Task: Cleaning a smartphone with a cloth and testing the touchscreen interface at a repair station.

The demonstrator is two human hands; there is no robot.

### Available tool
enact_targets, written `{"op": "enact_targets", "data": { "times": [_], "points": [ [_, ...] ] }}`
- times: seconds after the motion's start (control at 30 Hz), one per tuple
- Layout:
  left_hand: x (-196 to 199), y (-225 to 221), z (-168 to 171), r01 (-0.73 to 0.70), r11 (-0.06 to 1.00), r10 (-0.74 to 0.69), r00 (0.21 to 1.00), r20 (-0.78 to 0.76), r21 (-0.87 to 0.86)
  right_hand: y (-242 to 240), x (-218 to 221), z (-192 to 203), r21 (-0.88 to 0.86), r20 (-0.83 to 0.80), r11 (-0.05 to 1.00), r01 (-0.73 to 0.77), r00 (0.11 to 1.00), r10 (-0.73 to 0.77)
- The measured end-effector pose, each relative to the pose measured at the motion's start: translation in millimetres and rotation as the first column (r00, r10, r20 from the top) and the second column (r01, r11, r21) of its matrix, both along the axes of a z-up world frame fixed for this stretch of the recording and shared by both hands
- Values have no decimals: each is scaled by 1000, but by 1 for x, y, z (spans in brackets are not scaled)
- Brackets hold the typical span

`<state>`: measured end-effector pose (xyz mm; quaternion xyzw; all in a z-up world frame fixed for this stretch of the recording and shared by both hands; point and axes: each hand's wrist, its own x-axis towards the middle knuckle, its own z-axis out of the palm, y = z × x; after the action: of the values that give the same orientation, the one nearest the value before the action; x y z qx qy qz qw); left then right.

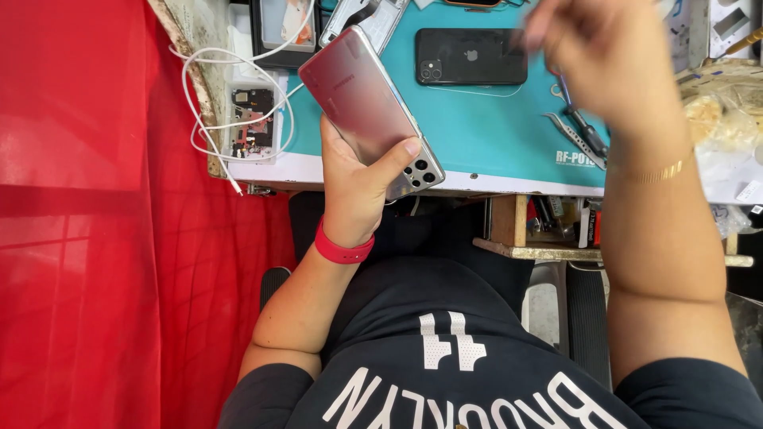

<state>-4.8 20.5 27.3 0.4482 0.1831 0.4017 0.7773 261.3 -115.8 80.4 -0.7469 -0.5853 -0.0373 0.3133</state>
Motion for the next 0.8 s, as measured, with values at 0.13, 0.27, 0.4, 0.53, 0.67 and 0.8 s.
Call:
{"op": "enact_targets", "data": {
  "times": [0.13, 0.27, 0.4, 0.53, 0.67, 0.8],
  "points": [
    [6, -2, -3, 21, 997, -16, 998, -66, 72, -15, -80, 32, -219, -430, 930, -295, 885, 179],
    [8, -7, -3, 58, 988, -36, 988, -149, 141, -22, -100, 27, -285, -450, 887, -363, 868, 211],
    [9, -12, 1, 64, 986, -38, 986, -163, 155, -20, -108, 23, -238, -475, 889, -390, 845, 243],
    [8, -13, 2, 63, 983, -31, 983, -178, 175, -17, -113, 22, -269, -480, 894, -358, 855, 198],
    [9, -14, 2, 49, 984, -19, 984, -175, 169, -14, -117, 18, -307, -433, 900, -308, 888, 156],
    [11, -15, 2, 27, 984, 3, 985, -173, 174, -11, -123, 15, -318, -393, 910, -267, 911, 130]
  ]
}}
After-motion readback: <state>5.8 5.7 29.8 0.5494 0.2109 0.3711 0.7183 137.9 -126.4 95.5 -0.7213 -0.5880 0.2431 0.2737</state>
